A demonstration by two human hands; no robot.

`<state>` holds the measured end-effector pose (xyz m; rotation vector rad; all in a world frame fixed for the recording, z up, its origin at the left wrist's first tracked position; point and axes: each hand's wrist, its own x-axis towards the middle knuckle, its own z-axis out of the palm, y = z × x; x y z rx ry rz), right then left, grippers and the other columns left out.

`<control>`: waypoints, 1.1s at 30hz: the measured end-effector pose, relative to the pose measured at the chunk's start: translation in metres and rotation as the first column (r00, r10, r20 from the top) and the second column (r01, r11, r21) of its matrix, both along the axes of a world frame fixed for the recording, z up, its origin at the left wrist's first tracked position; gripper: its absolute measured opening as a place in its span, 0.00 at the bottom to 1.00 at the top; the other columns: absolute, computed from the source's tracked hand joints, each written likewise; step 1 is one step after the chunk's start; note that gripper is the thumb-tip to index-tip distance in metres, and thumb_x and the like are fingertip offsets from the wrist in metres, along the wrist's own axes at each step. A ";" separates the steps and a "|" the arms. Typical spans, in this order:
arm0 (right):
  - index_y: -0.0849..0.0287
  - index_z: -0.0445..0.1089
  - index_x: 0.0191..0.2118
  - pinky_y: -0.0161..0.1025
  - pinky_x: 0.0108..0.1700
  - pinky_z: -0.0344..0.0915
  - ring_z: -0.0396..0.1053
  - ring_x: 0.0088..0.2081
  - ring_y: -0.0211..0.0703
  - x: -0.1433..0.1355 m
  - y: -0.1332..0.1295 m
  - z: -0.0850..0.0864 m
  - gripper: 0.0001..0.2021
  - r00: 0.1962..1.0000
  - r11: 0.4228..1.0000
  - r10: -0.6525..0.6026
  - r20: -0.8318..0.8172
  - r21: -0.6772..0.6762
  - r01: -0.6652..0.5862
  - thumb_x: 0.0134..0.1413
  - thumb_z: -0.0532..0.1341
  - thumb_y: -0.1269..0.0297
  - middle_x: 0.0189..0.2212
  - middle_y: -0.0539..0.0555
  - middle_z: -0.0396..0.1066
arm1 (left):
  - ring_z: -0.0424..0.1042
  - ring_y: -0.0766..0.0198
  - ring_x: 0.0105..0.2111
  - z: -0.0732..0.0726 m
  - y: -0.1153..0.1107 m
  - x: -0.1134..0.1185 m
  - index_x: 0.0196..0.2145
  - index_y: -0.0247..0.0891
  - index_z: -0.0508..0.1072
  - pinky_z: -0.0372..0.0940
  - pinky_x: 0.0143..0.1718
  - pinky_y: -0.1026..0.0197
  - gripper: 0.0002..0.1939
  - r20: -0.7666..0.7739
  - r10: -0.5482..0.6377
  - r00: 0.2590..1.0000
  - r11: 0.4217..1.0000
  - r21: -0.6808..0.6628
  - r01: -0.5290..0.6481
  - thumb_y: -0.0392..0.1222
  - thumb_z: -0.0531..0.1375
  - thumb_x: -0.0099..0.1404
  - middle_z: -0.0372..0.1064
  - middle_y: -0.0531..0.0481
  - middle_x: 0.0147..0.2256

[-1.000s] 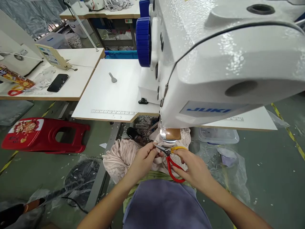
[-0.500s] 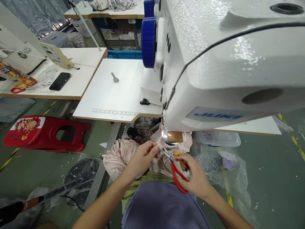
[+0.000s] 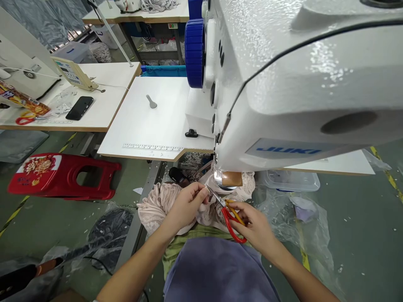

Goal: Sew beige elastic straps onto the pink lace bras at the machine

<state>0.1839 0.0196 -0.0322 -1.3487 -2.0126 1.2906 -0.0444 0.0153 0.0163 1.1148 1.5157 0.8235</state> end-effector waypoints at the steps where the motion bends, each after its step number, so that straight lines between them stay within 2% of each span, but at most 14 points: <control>1: 0.53 0.72 0.46 0.36 0.24 0.66 0.69 0.23 0.41 0.003 -0.001 0.000 0.14 1.000 1.000 -0.017 -0.005 -0.007 0.017 0.52 0.61 0.63 0.27 0.51 0.73 | 0.65 0.66 0.25 0.001 0.000 0.000 0.27 0.39 0.68 0.60 0.29 0.65 0.15 0.007 0.016 1.000 1.000 -0.002 -0.016 0.50 0.54 0.67 0.67 0.53 0.25; 6: 0.52 0.73 0.45 0.36 0.22 0.66 0.70 0.22 0.42 0.042 0.011 0.004 0.13 0.997 1.000 0.016 0.070 0.009 -0.017 0.53 0.61 0.59 0.24 0.50 0.72 | 0.69 0.63 0.27 0.000 0.000 -0.008 0.32 0.40 0.72 0.60 0.28 0.64 0.13 -0.142 0.048 0.989 0.996 0.079 -0.037 0.48 0.53 0.67 0.73 0.50 0.29; 8: 0.53 0.73 0.46 0.37 0.20 0.64 0.69 0.20 0.43 0.065 0.033 0.008 0.14 0.983 0.994 0.041 0.177 0.088 -0.057 0.54 0.60 0.57 0.24 0.51 0.74 | 0.70 0.60 0.27 -0.004 -0.002 -0.011 0.35 0.40 0.74 0.59 0.27 0.63 0.12 -0.337 0.061 0.939 0.987 0.161 -0.007 0.47 0.53 0.66 0.74 0.49 0.28; 11: 0.57 0.73 0.45 0.39 0.22 0.63 0.72 0.25 0.48 0.089 0.085 0.015 0.16 0.929 0.945 -0.132 0.345 0.326 0.013 0.55 0.60 0.55 0.29 0.58 0.76 | 0.73 0.58 0.27 -0.005 -0.002 -0.013 0.41 0.41 0.75 0.60 0.27 0.61 0.13 -0.503 0.030 0.864 0.971 0.219 0.094 0.46 0.53 0.65 0.75 0.47 0.29; 14: 0.61 0.73 0.45 0.44 0.30 0.67 0.75 0.34 0.56 0.100 0.146 0.026 0.16 0.819 0.887 -0.321 0.475 0.454 0.084 0.56 0.58 0.58 0.37 0.64 0.77 | 0.76 0.56 0.31 0.004 0.003 -0.014 0.43 0.41 0.75 0.65 0.30 0.61 0.16 -0.421 -0.150 0.894 0.969 0.118 0.219 0.47 0.50 0.68 0.77 0.46 0.32; 17: 0.65 0.73 0.45 0.53 0.44 0.68 0.73 0.45 0.63 0.099 0.180 0.037 0.15 0.781 0.843 -0.340 0.523 0.538 0.006 0.57 0.55 0.64 0.44 0.69 0.75 | 0.77 0.57 0.36 0.018 0.009 -0.021 0.50 0.42 0.71 0.69 0.32 0.61 0.19 -0.303 -0.332 0.893 0.940 -0.030 0.339 0.49 0.46 0.72 0.78 0.46 0.37; 20: 0.63 0.72 0.47 0.54 0.51 0.66 0.70 0.50 0.61 0.084 0.157 0.037 0.16 0.876 0.717 -0.401 0.266 0.687 0.119 0.59 0.55 0.61 0.48 0.68 0.73 | 0.77 0.58 0.37 0.023 0.010 -0.028 0.49 0.41 0.70 0.69 0.33 0.61 0.16 -0.408 -0.383 0.829 0.911 -0.019 0.412 0.44 0.46 0.73 0.78 0.46 0.38; 21: 0.61 0.72 0.47 0.53 0.50 0.68 0.71 0.49 0.58 0.076 0.138 0.035 0.16 0.914 0.715 -0.374 0.159 0.677 0.175 0.60 0.55 0.58 0.46 0.66 0.74 | 0.77 0.58 0.35 0.022 0.009 -0.027 0.45 0.41 0.72 0.68 0.33 0.60 0.15 -0.514 -0.352 0.782 0.903 0.034 0.429 0.42 0.47 0.73 0.78 0.46 0.36; 22: 0.59 0.72 0.45 0.50 0.47 0.70 0.73 0.44 0.55 0.066 0.117 0.031 0.15 0.949 0.764 -0.306 0.079 0.615 0.195 0.61 0.57 0.54 0.41 0.63 0.75 | 0.76 0.57 0.34 0.020 0.006 -0.023 0.40 0.40 0.73 0.67 0.33 0.58 0.14 -0.632 -0.287 0.720 0.885 0.114 0.452 0.41 0.48 0.72 0.77 0.45 0.34; 24: 0.56 0.73 0.44 0.45 0.42 0.72 0.75 0.39 0.49 0.045 0.072 0.025 0.19 0.999 0.940 0.049 -0.004 0.338 -0.045 0.63 0.54 0.47 0.39 0.60 0.76 | 0.73 0.56 0.35 0.016 0.000 -0.009 0.33 0.39 0.73 0.66 0.37 0.55 0.14 -0.782 -0.097 0.616 0.780 0.324 0.535 0.39 0.50 0.72 0.76 0.45 0.32; 25: 0.57 0.73 0.47 0.46 0.45 0.71 0.74 0.43 0.52 0.034 0.053 0.022 0.25 0.981 0.957 0.179 -0.071 0.244 -0.157 0.59 0.55 0.40 0.42 0.61 0.75 | 0.72 0.56 0.35 0.015 -0.003 0.001 0.30 0.38 0.72 0.65 0.39 0.55 0.14 -0.793 -0.023 0.609 0.699 0.423 0.577 0.39 0.50 0.72 0.75 0.45 0.32; 27: 0.58 0.71 0.52 0.50 0.53 0.68 0.71 0.51 0.57 0.013 0.026 0.020 0.38 0.930 0.964 0.264 -0.254 0.097 -0.247 0.49 0.56 0.29 0.49 0.64 0.73 | 0.69 0.61 0.30 0.016 -0.008 0.022 0.28 0.38 0.69 0.63 0.36 0.58 0.16 -0.756 0.038 0.654 0.565 0.556 0.610 0.39 0.49 0.74 0.72 0.48 0.28; 30: 0.58 0.69 0.54 0.48 0.54 0.66 0.70 0.52 0.56 -0.006 0.013 0.023 0.40 0.858 0.979 0.115 -0.501 -0.091 -0.185 0.51 0.51 0.28 0.49 0.62 0.72 | 0.62 0.65 0.20 0.021 -0.011 0.047 0.26 0.39 0.65 0.57 0.25 0.61 0.20 -0.720 0.092 0.687 0.517 0.625 0.586 0.42 0.45 0.76 0.64 0.54 0.19; 33: 0.58 0.72 0.44 0.44 0.46 0.68 0.71 0.40 0.50 -0.008 0.014 0.029 0.34 0.885 0.991 0.019 -0.464 -0.108 -0.077 0.59 0.44 0.32 0.38 0.58 0.74 | 0.62 0.65 0.19 0.024 -0.010 0.058 0.26 0.39 0.64 0.55 0.24 0.61 0.20 -0.657 0.184 0.731 0.562 0.680 0.470 0.41 0.44 0.76 0.63 0.54 0.19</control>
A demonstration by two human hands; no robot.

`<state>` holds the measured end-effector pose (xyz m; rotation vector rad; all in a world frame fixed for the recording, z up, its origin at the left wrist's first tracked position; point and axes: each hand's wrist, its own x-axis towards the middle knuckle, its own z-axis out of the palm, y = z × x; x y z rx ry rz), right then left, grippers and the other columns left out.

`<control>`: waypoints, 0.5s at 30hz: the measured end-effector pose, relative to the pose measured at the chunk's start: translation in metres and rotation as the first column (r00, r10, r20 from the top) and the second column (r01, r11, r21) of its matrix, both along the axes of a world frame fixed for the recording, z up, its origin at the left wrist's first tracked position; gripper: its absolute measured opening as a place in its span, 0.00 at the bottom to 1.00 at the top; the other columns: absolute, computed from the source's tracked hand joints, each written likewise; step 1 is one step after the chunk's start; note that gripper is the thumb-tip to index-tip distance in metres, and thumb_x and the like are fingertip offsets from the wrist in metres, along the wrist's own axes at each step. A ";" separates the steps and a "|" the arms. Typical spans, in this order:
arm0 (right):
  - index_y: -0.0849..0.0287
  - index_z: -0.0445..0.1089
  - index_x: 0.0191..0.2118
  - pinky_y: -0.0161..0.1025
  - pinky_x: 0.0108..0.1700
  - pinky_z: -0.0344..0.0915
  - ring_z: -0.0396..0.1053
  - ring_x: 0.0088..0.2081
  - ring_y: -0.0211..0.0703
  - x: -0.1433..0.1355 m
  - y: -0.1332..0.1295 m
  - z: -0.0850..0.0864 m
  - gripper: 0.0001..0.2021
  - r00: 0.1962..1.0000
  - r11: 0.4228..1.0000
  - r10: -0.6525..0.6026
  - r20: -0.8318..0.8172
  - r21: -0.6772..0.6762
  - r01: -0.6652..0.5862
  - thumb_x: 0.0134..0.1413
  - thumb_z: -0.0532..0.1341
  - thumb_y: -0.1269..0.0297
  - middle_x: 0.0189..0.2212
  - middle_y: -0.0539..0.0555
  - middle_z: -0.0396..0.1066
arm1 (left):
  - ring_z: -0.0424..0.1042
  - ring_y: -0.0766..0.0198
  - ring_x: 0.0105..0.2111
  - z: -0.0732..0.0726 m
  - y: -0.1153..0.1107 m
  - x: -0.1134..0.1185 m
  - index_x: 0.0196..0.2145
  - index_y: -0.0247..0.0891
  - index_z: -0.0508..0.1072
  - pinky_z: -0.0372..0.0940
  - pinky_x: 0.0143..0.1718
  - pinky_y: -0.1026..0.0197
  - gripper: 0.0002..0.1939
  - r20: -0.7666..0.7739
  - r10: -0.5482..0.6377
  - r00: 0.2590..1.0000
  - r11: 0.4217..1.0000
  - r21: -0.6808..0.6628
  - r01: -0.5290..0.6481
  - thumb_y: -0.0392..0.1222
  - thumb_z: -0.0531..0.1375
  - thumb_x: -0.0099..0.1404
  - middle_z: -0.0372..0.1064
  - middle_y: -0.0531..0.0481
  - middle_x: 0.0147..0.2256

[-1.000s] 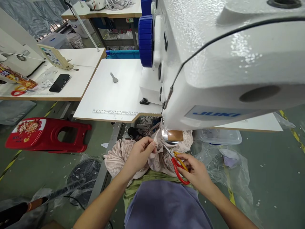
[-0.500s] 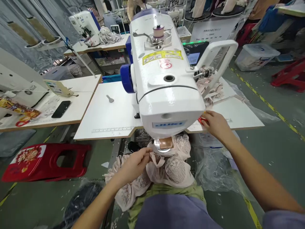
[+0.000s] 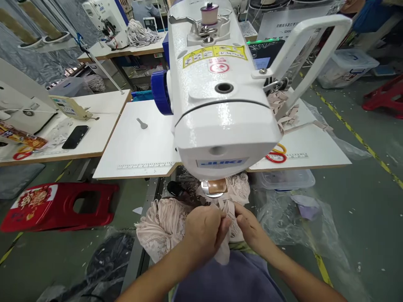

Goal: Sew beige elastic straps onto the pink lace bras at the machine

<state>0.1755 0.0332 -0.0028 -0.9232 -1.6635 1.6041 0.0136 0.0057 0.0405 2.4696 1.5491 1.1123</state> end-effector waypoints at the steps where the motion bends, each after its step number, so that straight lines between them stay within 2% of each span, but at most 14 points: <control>1: 0.58 0.72 0.38 0.44 0.43 0.67 0.69 0.36 0.48 0.001 0.000 0.002 0.34 0.998 0.999 -0.004 0.067 0.044 0.001 0.60 0.43 0.33 0.32 0.56 0.72 | 0.62 0.66 0.19 0.000 0.001 0.002 0.27 0.39 0.64 0.55 0.24 0.62 0.19 0.044 0.029 0.999 1.000 -0.012 -0.028 0.41 0.44 0.76 0.64 0.54 0.19; 3: 0.58 0.69 0.27 0.42 0.38 0.65 0.64 0.29 0.45 0.005 -0.003 0.003 0.35 0.984 0.992 0.013 0.177 0.122 -0.035 0.59 0.42 0.31 0.24 0.54 0.67 | 0.63 0.66 0.19 -0.002 0.001 0.005 0.27 0.40 0.63 0.54 0.24 0.62 0.18 0.115 0.067 0.991 0.997 -0.048 -0.062 0.40 0.44 0.75 0.64 0.54 0.20; 4: 0.58 0.68 0.26 0.42 0.37 0.64 0.63 0.28 0.44 0.006 -0.004 0.003 0.35 0.980 0.990 0.025 0.198 0.131 -0.052 0.58 0.42 0.30 0.23 0.54 0.65 | 0.62 0.66 0.19 -0.003 0.001 0.006 0.26 0.40 0.62 0.54 0.24 0.62 0.18 0.138 0.076 0.988 0.995 -0.068 -0.067 0.41 0.44 0.75 0.64 0.54 0.19; 7: 0.57 0.70 0.34 0.42 0.38 0.65 0.65 0.31 0.45 0.006 -0.007 0.004 0.34 0.997 0.999 -0.029 0.065 -0.012 0.030 0.58 0.43 0.30 0.28 0.54 0.67 | 0.62 0.67 0.19 -0.006 0.003 0.009 0.25 0.41 0.61 0.53 0.23 0.63 0.18 0.198 0.096 0.976 0.981 -0.187 -0.058 0.41 0.45 0.74 0.62 0.55 0.19; 9: 0.56 0.69 0.37 0.39 0.35 0.65 0.65 0.31 0.43 0.003 -0.003 0.006 0.30 0.986 0.973 -0.162 -0.048 -0.171 0.152 0.60 0.46 0.33 0.29 0.53 0.67 | 0.61 0.69 0.18 -0.006 0.006 0.012 0.24 0.41 0.59 0.52 0.21 0.65 0.18 0.281 0.131 0.951 0.942 -0.334 -0.031 0.41 0.46 0.74 0.60 0.57 0.18; 11: 0.56 0.67 0.34 0.35 0.30 0.62 0.63 0.28 0.39 -0.002 0.007 0.011 0.24 0.958 0.929 -0.276 -0.073 -0.276 0.246 0.60 0.53 0.38 0.26 0.50 0.65 | 0.58 0.70 0.17 -0.004 0.009 0.014 0.23 0.41 0.57 0.51 0.19 0.67 0.19 0.396 0.202 0.895 0.873 -0.488 0.019 0.43 0.47 0.73 0.56 0.59 0.18; 13: 0.56 0.65 0.31 0.33 0.26 0.58 0.60 0.24 0.36 -0.007 0.020 0.018 0.19 0.954 0.916 -0.295 -0.048 -0.298 0.269 0.57 0.59 0.44 0.23 0.48 0.64 | 0.57 0.70 0.17 -0.002 0.012 0.014 0.23 0.41 0.58 0.52 0.19 0.68 0.20 0.484 0.285 0.827 0.817 -0.574 0.054 0.45 0.47 0.74 0.56 0.59 0.18; 15: 0.56 0.62 0.30 0.33 0.24 0.56 0.58 0.22 0.35 -0.010 0.036 0.027 0.15 0.962 0.933 -0.272 -0.013 -0.248 0.260 0.55 0.60 0.49 0.20 0.46 0.63 | 0.61 0.70 0.19 -0.001 0.012 0.011 0.24 0.40 0.63 0.55 0.20 0.69 0.20 0.504 0.332 0.797 0.806 -0.590 0.037 0.45 0.47 0.74 0.61 0.57 0.20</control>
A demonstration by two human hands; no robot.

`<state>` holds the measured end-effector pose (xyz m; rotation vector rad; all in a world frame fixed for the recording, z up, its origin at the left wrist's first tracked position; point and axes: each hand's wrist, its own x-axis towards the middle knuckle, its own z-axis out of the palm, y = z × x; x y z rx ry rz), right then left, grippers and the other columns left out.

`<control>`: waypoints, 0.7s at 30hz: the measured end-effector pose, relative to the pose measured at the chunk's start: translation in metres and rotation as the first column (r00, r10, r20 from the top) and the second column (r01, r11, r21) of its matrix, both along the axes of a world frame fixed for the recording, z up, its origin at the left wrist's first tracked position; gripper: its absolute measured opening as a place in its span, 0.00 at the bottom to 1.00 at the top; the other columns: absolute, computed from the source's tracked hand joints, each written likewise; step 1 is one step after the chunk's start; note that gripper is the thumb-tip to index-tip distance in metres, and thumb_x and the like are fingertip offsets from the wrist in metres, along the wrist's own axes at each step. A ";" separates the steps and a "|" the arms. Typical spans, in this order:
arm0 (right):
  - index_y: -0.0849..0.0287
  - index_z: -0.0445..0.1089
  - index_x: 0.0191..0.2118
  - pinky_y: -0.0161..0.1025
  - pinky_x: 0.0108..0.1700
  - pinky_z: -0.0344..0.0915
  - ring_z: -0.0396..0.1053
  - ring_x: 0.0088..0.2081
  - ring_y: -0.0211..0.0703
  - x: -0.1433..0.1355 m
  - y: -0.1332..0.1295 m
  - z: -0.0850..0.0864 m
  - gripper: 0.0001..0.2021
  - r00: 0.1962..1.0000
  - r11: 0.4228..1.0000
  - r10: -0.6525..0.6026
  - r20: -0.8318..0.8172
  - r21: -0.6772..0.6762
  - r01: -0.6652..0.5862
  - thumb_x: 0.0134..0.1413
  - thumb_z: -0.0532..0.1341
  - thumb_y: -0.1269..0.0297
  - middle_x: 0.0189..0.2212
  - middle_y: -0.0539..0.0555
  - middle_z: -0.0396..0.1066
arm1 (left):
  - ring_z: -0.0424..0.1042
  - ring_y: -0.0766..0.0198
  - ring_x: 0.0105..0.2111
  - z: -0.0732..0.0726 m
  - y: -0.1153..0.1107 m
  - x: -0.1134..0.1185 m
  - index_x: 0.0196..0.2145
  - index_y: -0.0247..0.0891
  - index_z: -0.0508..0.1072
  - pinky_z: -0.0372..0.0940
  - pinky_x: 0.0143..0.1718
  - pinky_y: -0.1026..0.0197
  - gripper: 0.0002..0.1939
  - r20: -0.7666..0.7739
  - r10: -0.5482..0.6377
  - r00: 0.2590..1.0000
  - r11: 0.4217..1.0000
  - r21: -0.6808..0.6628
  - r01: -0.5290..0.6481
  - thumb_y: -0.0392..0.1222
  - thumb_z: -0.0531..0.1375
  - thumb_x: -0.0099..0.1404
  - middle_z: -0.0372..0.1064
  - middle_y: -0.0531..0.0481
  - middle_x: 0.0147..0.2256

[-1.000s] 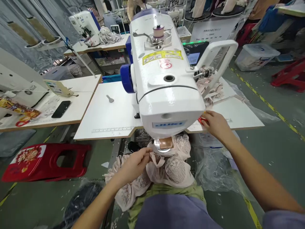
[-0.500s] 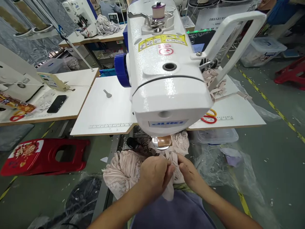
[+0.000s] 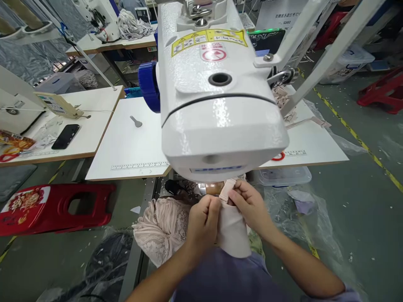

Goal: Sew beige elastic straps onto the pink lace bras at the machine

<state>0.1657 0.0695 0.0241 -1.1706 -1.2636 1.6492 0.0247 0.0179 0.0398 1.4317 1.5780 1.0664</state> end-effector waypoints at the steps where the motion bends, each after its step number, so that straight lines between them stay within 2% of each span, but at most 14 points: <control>1: 0.56 0.62 0.29 0.33 0.24 0.55 0.58 0.21 0.34 -0.001 0.008 0.004 0.14 0.999 0.999 0.012 0.046 0.038 -0.013 0.53 0.60 0.52 0.19 0.46 0.62 | 0.63 0.70 0.20 -0.001 0.000 -0.003 0.27 0.39 0.67 0.57 0.21 0.69 0.18 -0.026 0.020 0.999 1.000 0.016 -0.019 0.44 0.48 0.74 0.64 0.57 0.20; 3: 0.56 0.61 0.27 0.33 0.24 0.54 0.56 0.21 0.34 0.000 0.025 0.010 0.11 0.984 0.993 0.014 0.176 0.116 -0.035 0.51 0.60 0.55 0.18 0.45 0.61 | 0.67 0.69 0.21 -0.005 -0.002 -0.010 0.39 0.38 0.73 0.60 0.24 0.68 0.12 -0.147 0.040 0.988 0.996 0.090 -0.027 0.44 0.52 0.73 0.68 0.57 0.21; 5: 0.56 0.60 0.26 0.34 0.24 0.53 0.54 0.20 0.34 0.000 0.041 0.014 0.11 0.954 0.981 0.010 0.299 0.184 -0.068 0.50 0.59 0.57 0.17 0.44 0.58 | 0.71 0.67 0.23 -0.010 -0.002 -0.016 0.47 0.38 0.72 0.61 0.27 0.66 0.11 -0.325 0.046 0.944 0.974 0.223 0.029 0.42 0.54 0.72 0.73 0.56 0.24; 8: 0.55 0.61 0.27 0.35 0.25 0.54 0.54 0.21 0.36 0.001 0.059 0.016 0.10 0.927 0.950 0.017 0.374 0.285 -0.132 0.50 0.59 0.56 0.17 0.44 0.57 | 0.72 0.65 0.24 -0.015 0.003 -0.022 0.46 0.36 0.74 0.59 0.28 0.63 0.13 -0.558 0.076 0.826 0.913 0.371 0.167 0.40 0.51 0.74 0.76 0.52 0.27; 10: 0.55 0.63 0.30 0.36 0.26 0.55 0.56 0.22 0.37 0.002 0.067 0.015 0.09 0.924 0.927 0.038 0.380 0.331 -0.174 0.51 0.59 0.56 0.19 0.45 0.60 | 0.69 0.65 0.20 -0.014 0.008 -0.022 0.45 0.36 0.75 0.56 0.25 0.61 0.15 -0.647 0.115 0.753 0.895 0.396 0.204 0.40 0.49 0.75 0.73 0.53 0.22; 14: 0.55 0.63 0.30 0.37 0.27 0.56 0.57 0.23 0.38 0.008 0.070 0.014 0.09 0.911 0.909 0.056 0.409 0.357 -0.216 0.52 0.59 0.56 0.20 0.47 0.61 | 0.66 0.64 0.17 -0.007 0.015 -0.022 0.43 0.37 0.76 0.52 0.23 0.59 0.17 -0.731 0.151 0.665 0.874 0.413 0.255 0.41 0.48 0.75 0.69 0.55 0.17; 17: 0.54 0.64 0.31 0.37 0.27 0.57 0.58 0.24 0.40 0.012 0.068 0.012 0.10 0.906 0.911 0.036 0.422 0.360 -0.204 0.55 0.59 0.54 0.21 0.48 0.63 | 0.67 0.64 0.17 -0.004 0.015 -0.022 0.44 0.38 0.76 0.53 0.23 0.58 0.16 -0.745 0.118 0.657 0.860 0.407 0.307 0.40 0.48 0.75 0.69 0.56 0.17; 21: 0.54 0.67 0.35 0.39 0.29 0.60 0.62 0.26 0.42 0.005 0.070 0.011 0.09 0.895 0.901 0.048 0.443 0.368 -0.230 0.58 0.57 0.55 0.23 0.50 0.67 | 0.69 0.63 0.19 -0.005 0.014 -0.022 0.42 0.37 0.76 0.55 0.24 0.58 0.15 -0.742 0.105 0.662 0.892 0.365 0.267 0.40 0.50 0.74 0.72 0.54 0.20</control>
